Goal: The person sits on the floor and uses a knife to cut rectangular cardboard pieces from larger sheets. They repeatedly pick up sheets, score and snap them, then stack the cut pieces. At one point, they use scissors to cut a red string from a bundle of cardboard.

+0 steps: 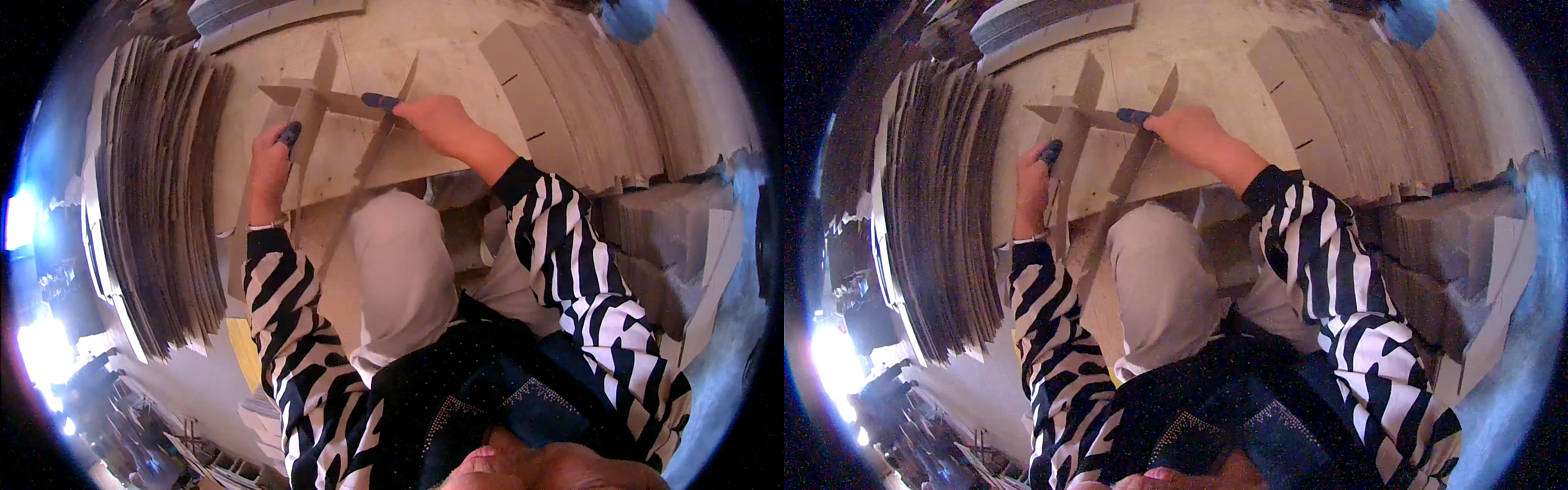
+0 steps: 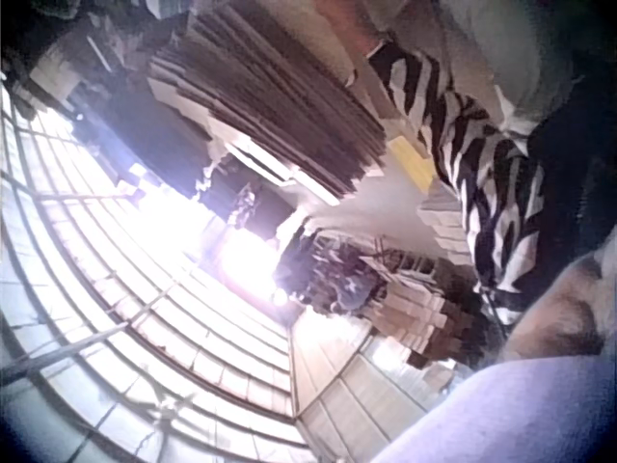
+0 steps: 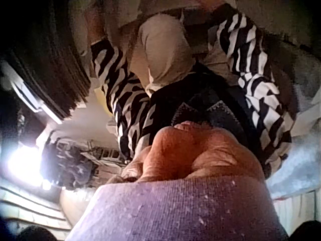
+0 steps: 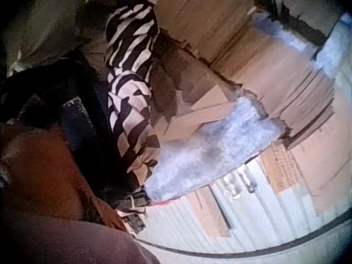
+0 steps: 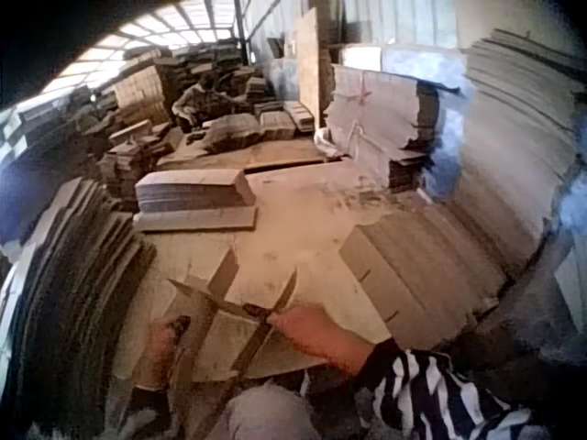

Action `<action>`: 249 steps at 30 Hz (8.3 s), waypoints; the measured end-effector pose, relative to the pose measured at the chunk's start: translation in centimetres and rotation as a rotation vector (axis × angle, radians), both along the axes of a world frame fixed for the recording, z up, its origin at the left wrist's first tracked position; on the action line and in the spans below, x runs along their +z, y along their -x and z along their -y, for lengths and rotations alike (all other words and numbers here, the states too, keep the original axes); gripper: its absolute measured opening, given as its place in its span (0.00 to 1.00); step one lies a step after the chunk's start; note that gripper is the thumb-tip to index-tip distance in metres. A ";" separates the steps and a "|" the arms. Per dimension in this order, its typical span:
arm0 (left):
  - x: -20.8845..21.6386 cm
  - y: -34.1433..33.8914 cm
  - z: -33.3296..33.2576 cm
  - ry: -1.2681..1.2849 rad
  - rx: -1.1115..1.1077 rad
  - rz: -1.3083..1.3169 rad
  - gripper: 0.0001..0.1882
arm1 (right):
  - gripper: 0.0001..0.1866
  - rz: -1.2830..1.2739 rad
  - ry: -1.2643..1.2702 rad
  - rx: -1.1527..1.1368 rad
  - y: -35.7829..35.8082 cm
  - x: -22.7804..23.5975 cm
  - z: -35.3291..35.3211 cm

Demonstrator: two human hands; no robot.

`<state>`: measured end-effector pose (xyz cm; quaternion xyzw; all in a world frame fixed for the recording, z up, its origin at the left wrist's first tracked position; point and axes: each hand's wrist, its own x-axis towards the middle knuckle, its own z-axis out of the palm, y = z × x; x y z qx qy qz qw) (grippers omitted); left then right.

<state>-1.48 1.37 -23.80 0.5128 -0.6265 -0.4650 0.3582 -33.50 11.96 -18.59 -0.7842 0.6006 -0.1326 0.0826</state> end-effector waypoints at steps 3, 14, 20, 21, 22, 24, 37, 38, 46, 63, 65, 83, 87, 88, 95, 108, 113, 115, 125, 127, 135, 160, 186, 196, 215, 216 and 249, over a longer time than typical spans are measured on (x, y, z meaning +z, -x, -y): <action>4.3 1.2 -1.7 0.018 -0.029 -0.004 0.17 | 0.13 0.025 0.022 -0.072 1.2 0.9 0.6; -1.0 -4.3 -3.9 0.335 0.228 1.471 0.25 | 0.15 0.072 -0.080 -0.388 5.9 -0.7 2.8; 1.1 -6.0 -5.5 0.359 0.179 0.280 0.22 | 0.36 0.094 0.252 -0.548 14.1 1.6 -6.3; 4.3 -4.6 -9.9 0.137 0.214 0.068 0.21 | 0.37 0.008 0.268 -0.593 15.3 0.6 -8.2; 3.5 -3.3 -13.0 0.206 0.238 -0.057 0.23 | 0.37 -0.163 0.263 -0.684 16.0 0.5 -11.5; 2.3 -1.1 -16.6 0.268 0.313 -0.262 0.25 | 0.33 -0.426 0.080 -0.736 15.6 -1.4 -15.3; 3.4 3.0 -9.3 0.577 0.187 0.713 0.09 | 0.09 -0.013 0.604 -0.515 9.7 8.9 -11.3; 4.3 1.6 -9.4 0.594 0.209 0.767 0.10 | 0.08 0.070 0.660 -0.505 7.8 9.9 -10.1; 2.1 1.1 -9.6 0.549 0.319 0.856 0.10 | 0.15 0.443 0.324 -0.491 3.4 8.0 -0.8; 3.2 2.9 -7.2 0.476 0.190 1.052 0.09 | 0.15 0.442 0.224 -0.048 0.0 4.7 -2.3; 3.3 2.8 -7.5 0.484 0.206 1.063 0.09 | 0.19 0.295 -0.027 -0.024 -1.3 5.0 -2.8; 6.7 5.0 -9.4 0.365 -0.145 0.812 0.15 | 0.19 0.061 0.069 0.135 -3.0 2.7 -5.8; 4.6 5.6 -8.9 0.306 -0.402 0.874 0.13 | 0.19 0.077 0.105 0.135 -3.8 3.8 -5.0; 4.1 5.4 -8.9 0.333 -0.406 0.876 0.12 | 0.19 0.021 0.057 0.140 -4.1 3.6 -5.0; 5.5 7.6 -9.4 0.388 -0.453 0.947 0.10 | 0.17 0.007 -0.004 0.135 -2.3 -0.9 -6.0; 5.8 2.6 -4.5 0.398 -0.080 1.255 0.12 | 0.16 0.050 0.045 0.092 -1.4 -0.3 -7.5; 4.6 3.1 -3.6 0.409 -0.184 1.201 0.10 | 0.13 -0.033 0.024 0.076 -2.4 -0.6 -7.9; 4.0 3.4 -3.4 0.385 -0.161 1.194 0.11 | 0.13 -0.037 -0.027 0.064 -3.2 -0.5 -7.3; 9.0 7.2 -2.4 0.755 0.125 0.762 0.21 | 0.17 -0.068 0.330 -0.208 6.0 2.4 1.1; 7.9 8.3 -1.1 0.504 0.051 0.925 0.20 | 0.19 -0.192 0.331 -0.331 6.8 3.0 3.0; 5.8 10.7 1.1 0.116 -0.033 1.135 0.15 | 0.30 0.243 0.061 -0.324 10.8 2.9 5.4; 5.1 9.7 1.7 0.149 -0.014 1.139 0.16 | 0.15 -0.053 0.135 0.102 7.4 -2.2 1.0; 5.8 10.0 -5.1 0.317 -0.222 0.351 0.35 | 0.23 0.321 0.287 -0.359 10.9 1.1 -6.8; 24.5 -0.4 -7.8 1.031 0.308 0.484 0.25 | 0.23 -0.081 0.123 -0.759 19.9 -3.0 -15.5; 23.7 -19.8 -4.3 0.955 0.376 0.922 0.28 | 0.14 0.216 0.530 -0.261 9.0 4.7 -9.8; 23.0 -17.3 -5.6 0.818 0.468 0.881 0.26 | 0.13 0.252 0.396 -0.310 7.1 4.7 -7.9; 2.9 3.1 -8.9 0.036 0.090 0.167 0.10 | 0.12 0.194 0.307 0.082 -6.2 2.2 -1.3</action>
